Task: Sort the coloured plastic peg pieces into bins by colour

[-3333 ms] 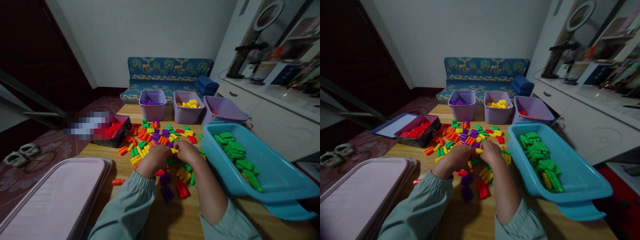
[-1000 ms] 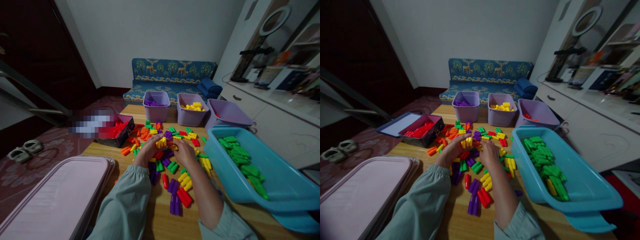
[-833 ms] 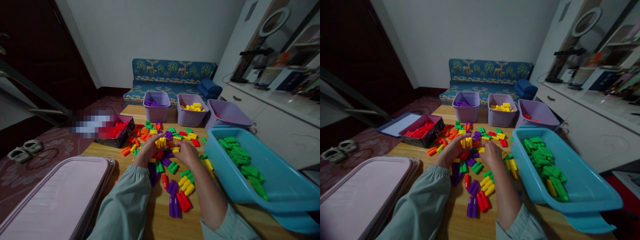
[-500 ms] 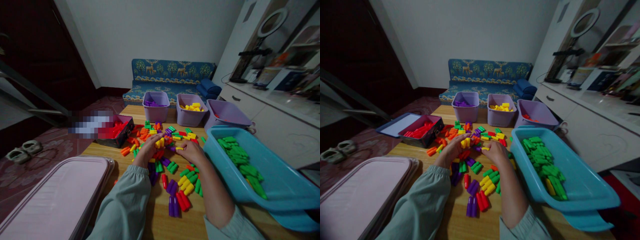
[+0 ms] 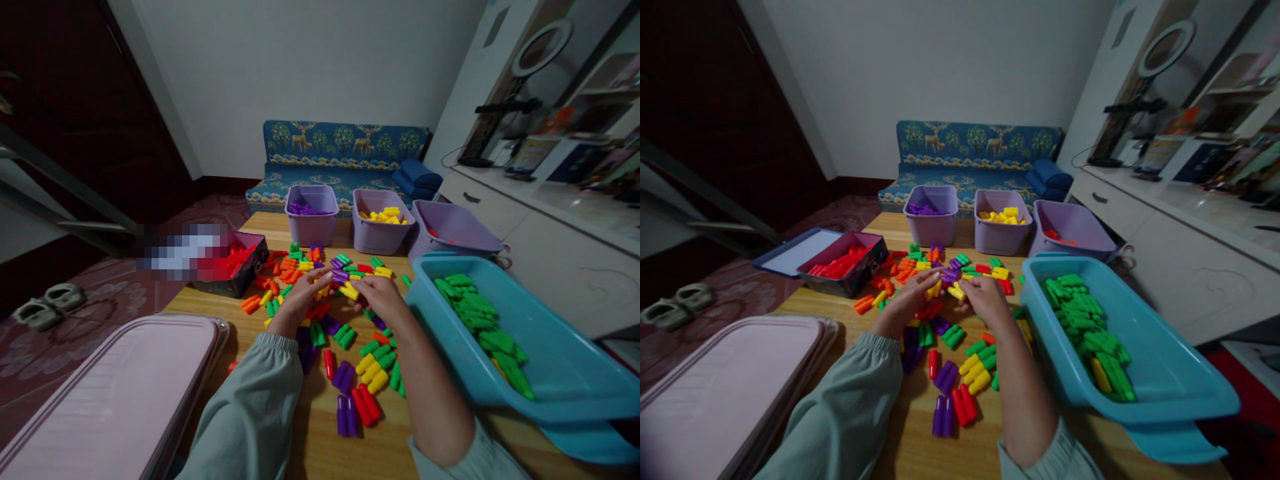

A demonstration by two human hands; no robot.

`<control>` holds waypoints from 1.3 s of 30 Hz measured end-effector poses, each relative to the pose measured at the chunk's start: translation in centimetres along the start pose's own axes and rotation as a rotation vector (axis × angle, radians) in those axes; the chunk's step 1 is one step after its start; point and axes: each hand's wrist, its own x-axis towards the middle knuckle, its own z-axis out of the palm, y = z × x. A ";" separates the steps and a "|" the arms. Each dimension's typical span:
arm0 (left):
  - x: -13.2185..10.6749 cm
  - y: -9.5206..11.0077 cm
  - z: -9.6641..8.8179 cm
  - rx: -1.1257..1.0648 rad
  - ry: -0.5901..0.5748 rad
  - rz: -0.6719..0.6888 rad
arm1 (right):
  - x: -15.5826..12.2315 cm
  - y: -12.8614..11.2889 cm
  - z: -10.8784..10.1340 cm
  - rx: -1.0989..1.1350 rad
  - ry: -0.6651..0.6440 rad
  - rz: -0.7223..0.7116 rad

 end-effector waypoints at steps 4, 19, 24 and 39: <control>-0.3 -0.1 0.4 0.056 0.008 0.085 | -0.5 -0.6 1.9 0.267 -0.075 0.081; -0.3 1.3 -0.1 0.542 0.130 0.216 | 0.8 1.1 0.6 0.426 0.168 0.008; -0.7 1.9 0.4 0.186 0.076 0.017 | 0.7 1.2 1.4 0.462 0.143 -0.070; -0.6 0.7 0.2 -0.229 -0.167 -0.026 | 0.9 1.4 3.8 0.486 0.110 -0.056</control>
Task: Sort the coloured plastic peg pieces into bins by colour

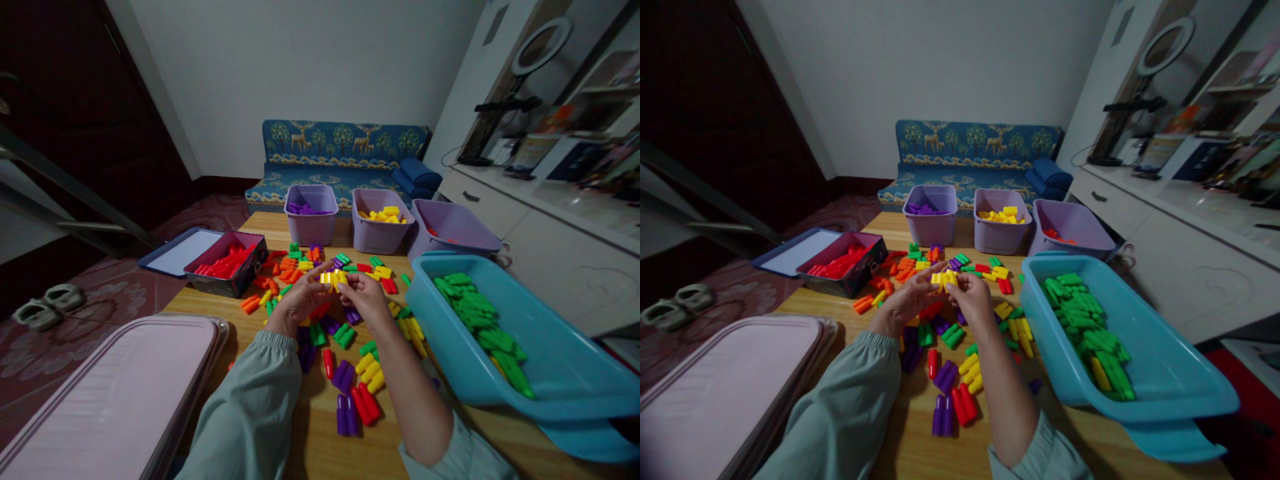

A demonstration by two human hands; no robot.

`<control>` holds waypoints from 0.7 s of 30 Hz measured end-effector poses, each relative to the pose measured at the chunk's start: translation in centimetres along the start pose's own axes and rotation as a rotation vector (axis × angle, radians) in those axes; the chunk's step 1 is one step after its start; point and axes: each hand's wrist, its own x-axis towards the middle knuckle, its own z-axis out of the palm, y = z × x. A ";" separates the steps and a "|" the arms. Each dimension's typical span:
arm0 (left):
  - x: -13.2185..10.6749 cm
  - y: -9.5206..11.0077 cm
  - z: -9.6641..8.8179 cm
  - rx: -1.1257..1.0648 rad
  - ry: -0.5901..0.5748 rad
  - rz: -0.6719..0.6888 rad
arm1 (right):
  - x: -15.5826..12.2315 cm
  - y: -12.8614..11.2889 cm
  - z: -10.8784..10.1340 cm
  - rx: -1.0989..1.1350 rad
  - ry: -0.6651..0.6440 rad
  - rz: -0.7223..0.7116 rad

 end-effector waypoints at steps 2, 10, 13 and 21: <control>0.1 -0.1 0.0 -0.010 -0.007 -0.001 | 0.2 0.2 0.1 0.020 0.026 0.007; 0.4 -0.3 -0.2 0.018 -0.010 0.054 | 0.4 0.6 0.1 -0.022 0.000 -0.046; 0.6 -0.5 0.0 0.060 0.006 0.080 | 0.4 0.7 0.0 -0.081 0.021 -0.088; 0.8 -1.0 0.5 0.064 0.074 0.090 | 0.2 0.6 0.1 -0.229 0.060 -0.100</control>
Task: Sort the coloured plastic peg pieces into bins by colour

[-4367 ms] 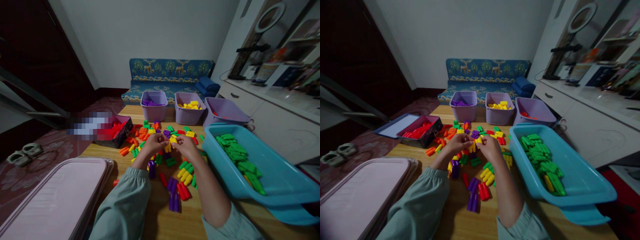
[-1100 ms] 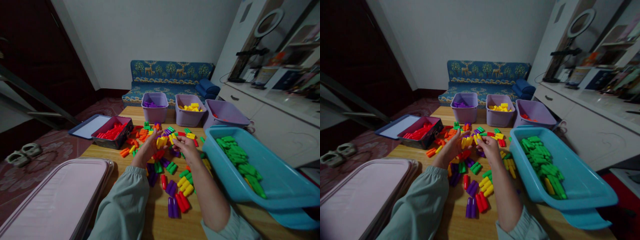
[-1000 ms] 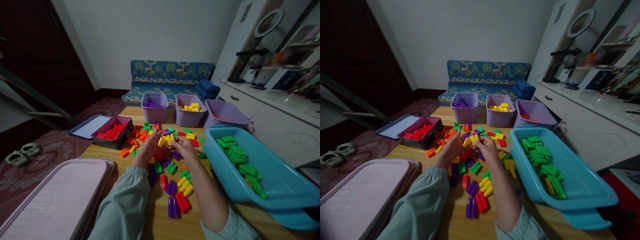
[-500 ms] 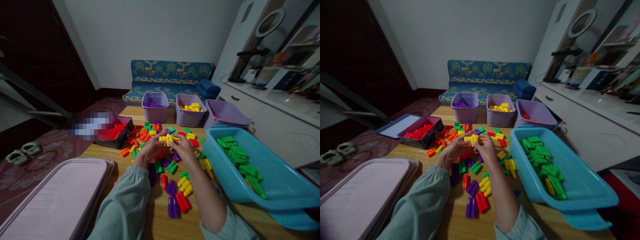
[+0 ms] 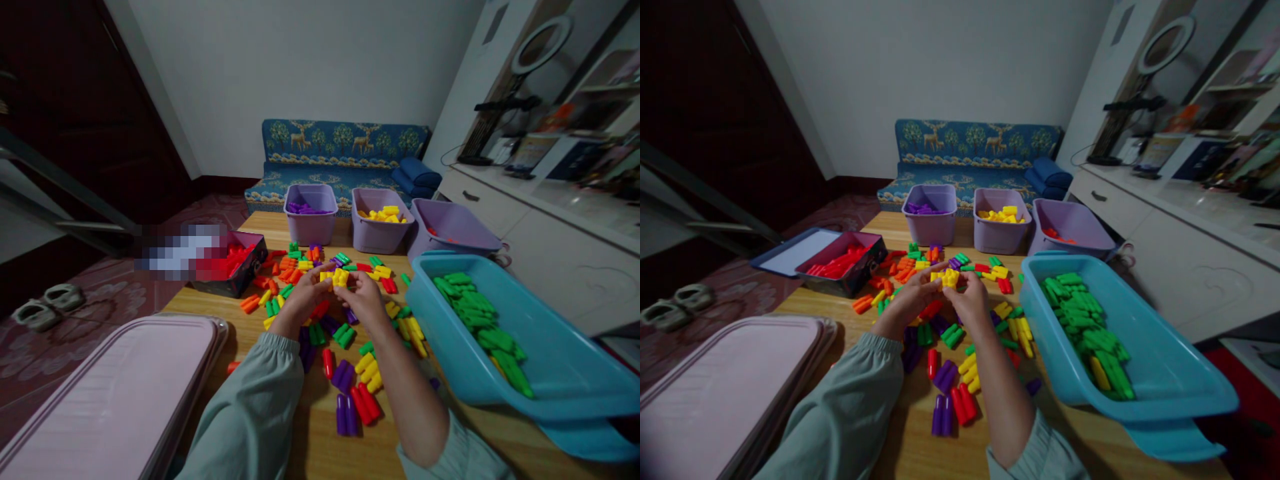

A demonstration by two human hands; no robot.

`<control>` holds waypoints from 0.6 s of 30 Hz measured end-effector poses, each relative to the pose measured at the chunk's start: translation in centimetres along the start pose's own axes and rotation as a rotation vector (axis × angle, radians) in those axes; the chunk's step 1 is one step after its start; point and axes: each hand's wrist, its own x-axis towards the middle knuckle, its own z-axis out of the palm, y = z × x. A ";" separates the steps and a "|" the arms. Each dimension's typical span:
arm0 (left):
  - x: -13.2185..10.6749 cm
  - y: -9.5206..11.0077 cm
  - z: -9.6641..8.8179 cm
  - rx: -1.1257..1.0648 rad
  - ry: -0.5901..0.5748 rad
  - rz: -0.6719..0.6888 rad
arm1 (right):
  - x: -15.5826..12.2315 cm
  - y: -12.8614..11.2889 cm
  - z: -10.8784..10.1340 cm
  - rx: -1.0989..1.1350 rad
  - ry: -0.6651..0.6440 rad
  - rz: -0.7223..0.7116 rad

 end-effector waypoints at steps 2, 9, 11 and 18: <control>0.1 0.0 0.0 -0.013 0.031 0.002 | -0.2 -0.3 0.2 0.062 0.002 0.031; -0.1 0.3 0.6 -0.040 0.019 0.004 | -0.8 -0.7 1.2 0.156 -0.078 0.016; -0.3 0.4 0.9 -0.014 -0.021 -0.001 | -0.8 -0.4 1.2 0.129 -0.053 -0.013; -0.9 0.2 1.5 0.134 -0.120 -0.012 | -0.5 0.7 0.8 -0.043 -0.039 -0.039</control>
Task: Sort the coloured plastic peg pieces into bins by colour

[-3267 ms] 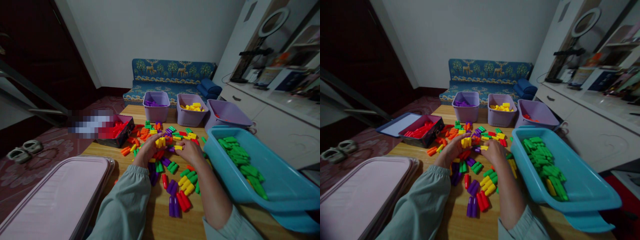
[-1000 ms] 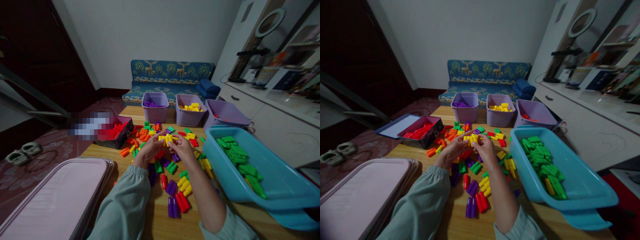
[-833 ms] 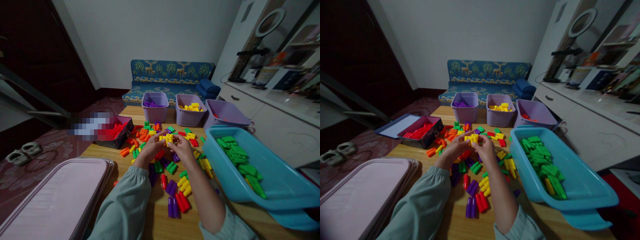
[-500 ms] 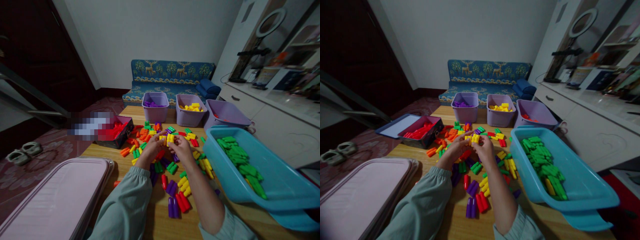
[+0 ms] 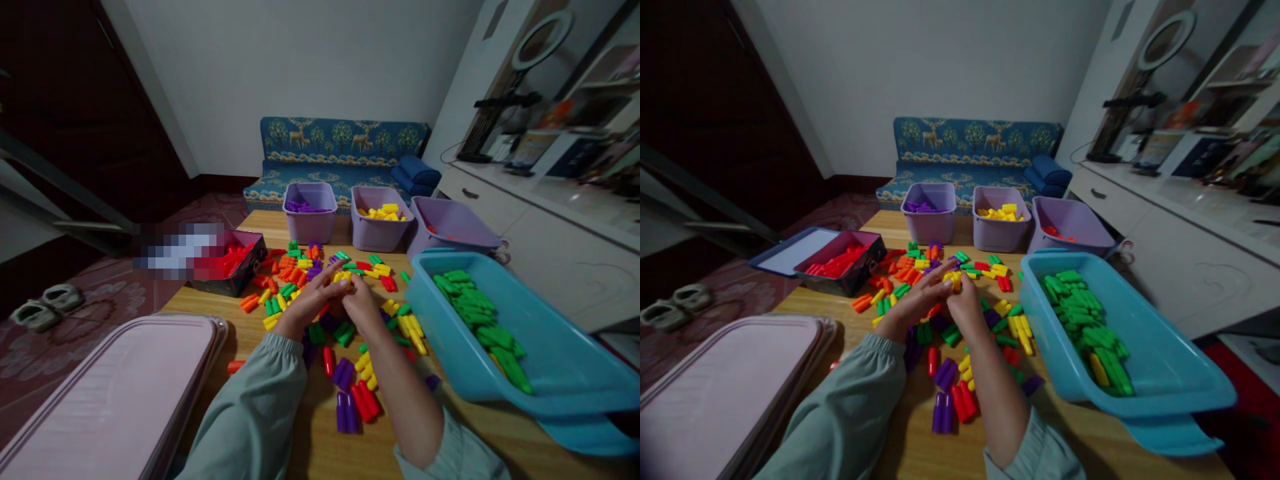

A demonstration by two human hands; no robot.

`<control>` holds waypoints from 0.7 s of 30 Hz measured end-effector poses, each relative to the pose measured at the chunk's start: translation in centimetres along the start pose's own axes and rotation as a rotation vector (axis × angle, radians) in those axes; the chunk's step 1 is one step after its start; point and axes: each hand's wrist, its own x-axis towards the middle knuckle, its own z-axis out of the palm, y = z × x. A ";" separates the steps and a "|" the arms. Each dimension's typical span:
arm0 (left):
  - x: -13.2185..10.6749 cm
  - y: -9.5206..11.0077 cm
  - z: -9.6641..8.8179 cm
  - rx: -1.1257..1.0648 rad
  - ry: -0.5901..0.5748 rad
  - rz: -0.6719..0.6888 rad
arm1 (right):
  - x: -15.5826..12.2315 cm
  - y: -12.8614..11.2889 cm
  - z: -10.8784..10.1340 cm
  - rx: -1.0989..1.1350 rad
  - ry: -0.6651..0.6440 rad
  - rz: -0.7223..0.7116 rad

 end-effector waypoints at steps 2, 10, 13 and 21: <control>0.0 -0.2 -0.1 0.030 -0.010 0.016 | 0.0 0.1 0.0 0.010 -0.009 -0.005; 0.6 -1.2 -0.3 -0.038 0.063 -0.011 | -0.3 0.5 0.5 0.035 0.026 0.083; 0.8 -1.1 -0.3 -0.225 0.131 -0.042 | -0.5 0.1 0.8 0.181 0.055 0.162; 0.9 -0.6 -1.4 -0.618 0.266 -0.110 | -0.2 -2.2 -0.5 0.646 -0.017 0.421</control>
